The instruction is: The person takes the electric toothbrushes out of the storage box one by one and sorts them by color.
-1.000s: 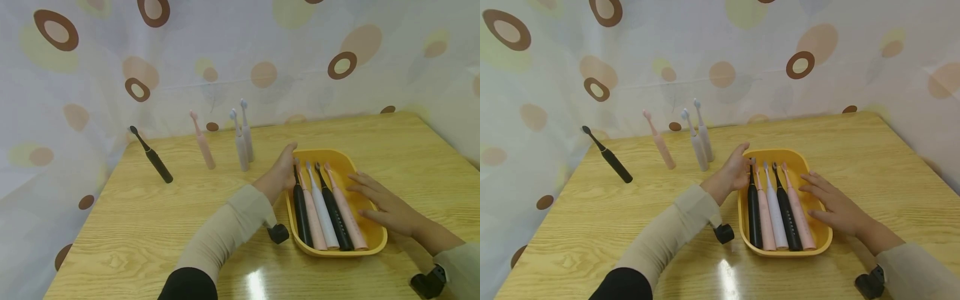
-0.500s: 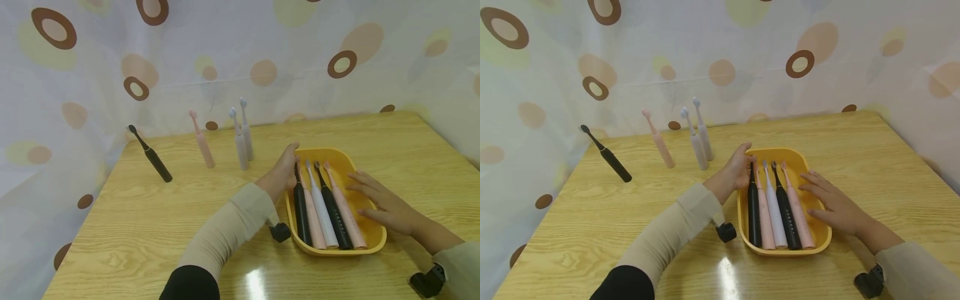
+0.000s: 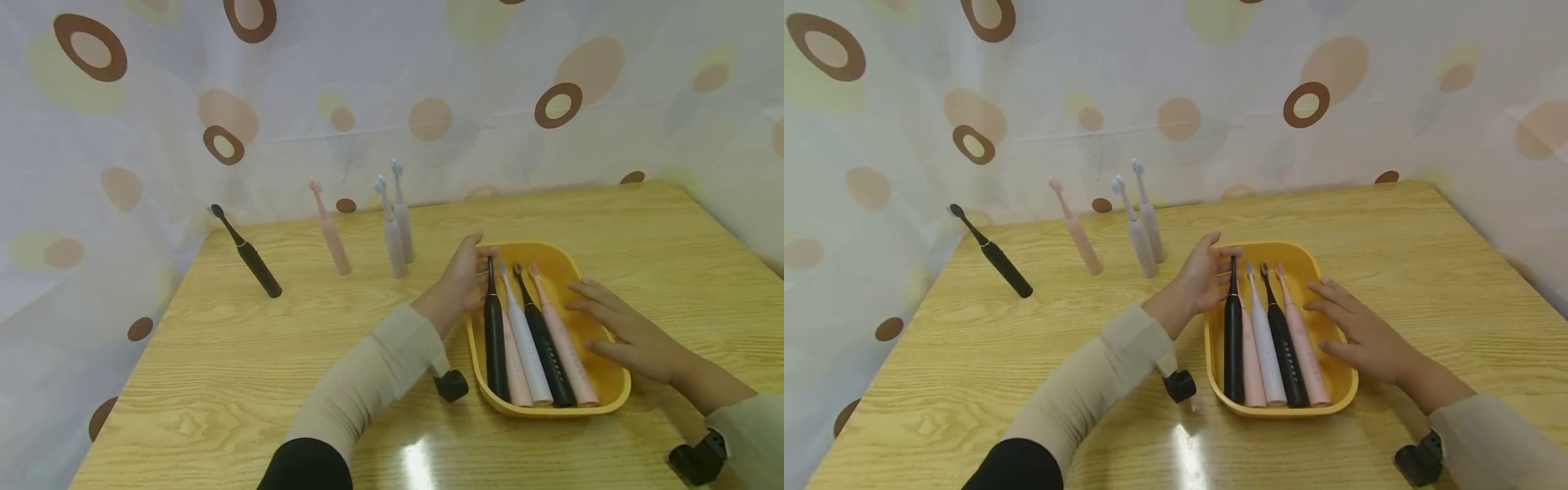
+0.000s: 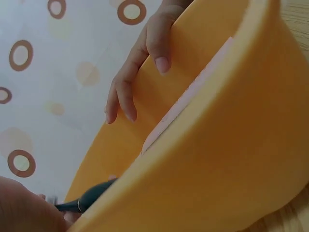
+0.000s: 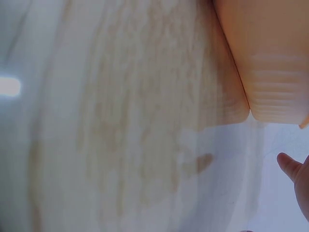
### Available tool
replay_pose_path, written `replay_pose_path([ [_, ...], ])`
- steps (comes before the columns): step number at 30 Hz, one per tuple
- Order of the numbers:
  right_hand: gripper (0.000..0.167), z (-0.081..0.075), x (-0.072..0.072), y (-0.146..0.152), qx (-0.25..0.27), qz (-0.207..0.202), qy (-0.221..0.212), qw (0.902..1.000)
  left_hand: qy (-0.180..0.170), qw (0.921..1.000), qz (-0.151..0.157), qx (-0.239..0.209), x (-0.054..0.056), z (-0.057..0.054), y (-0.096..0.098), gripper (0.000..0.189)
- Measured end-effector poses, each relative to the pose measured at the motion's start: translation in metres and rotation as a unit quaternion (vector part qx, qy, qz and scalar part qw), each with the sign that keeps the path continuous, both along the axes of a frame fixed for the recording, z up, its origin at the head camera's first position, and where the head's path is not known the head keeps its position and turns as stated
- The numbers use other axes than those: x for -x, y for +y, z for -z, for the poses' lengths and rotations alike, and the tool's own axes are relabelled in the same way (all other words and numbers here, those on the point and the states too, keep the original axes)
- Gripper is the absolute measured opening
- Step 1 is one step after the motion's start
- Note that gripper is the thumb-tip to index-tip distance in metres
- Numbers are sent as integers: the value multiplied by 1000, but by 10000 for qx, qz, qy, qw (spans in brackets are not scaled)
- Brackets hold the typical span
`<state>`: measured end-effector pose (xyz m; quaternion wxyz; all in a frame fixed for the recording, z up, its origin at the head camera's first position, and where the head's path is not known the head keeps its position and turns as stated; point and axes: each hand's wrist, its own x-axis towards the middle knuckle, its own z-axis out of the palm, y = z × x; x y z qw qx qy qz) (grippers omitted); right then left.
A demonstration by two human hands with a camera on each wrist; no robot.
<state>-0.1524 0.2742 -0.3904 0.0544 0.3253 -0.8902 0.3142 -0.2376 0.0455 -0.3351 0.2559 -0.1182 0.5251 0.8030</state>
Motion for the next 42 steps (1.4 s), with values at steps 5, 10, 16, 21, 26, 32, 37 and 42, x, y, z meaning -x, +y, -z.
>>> replay_pose_path([
  [5,48,-1,0,0,42,-17,-37,10000,527,9972,348,-406,-4,0,-8,47],
  [10,48,-1,0,0,71,-41,18,10000,950,9916,537,-695,-9,-2,-16,47],
  [16,48,0,1,0,74,-92,135,9998,1463,9795,994,-961,-13,-2,-27,52],
  [21,49,-1,0,-1,140,-95,166,9997,1948,9625,1586,-1022,-17,0,-35,54],
  [26,49,-1,0,-1,178,-71,153,9997,2328,9476,2072,-708,-25,3,-39,44],
  [32,48,-1,-1,-2,135,-37,106,9998,2520,9398,2306,-43,-34,8,-43,35],
  [37,48,-1,-1,-2,133,-26,85,9999,2731,9317,2389,187,-38,13,-44,37],
  [42,48,1,0,-1,136,-24,185,9997,2931,9175,2615,623,-45,8,-48,39],
])
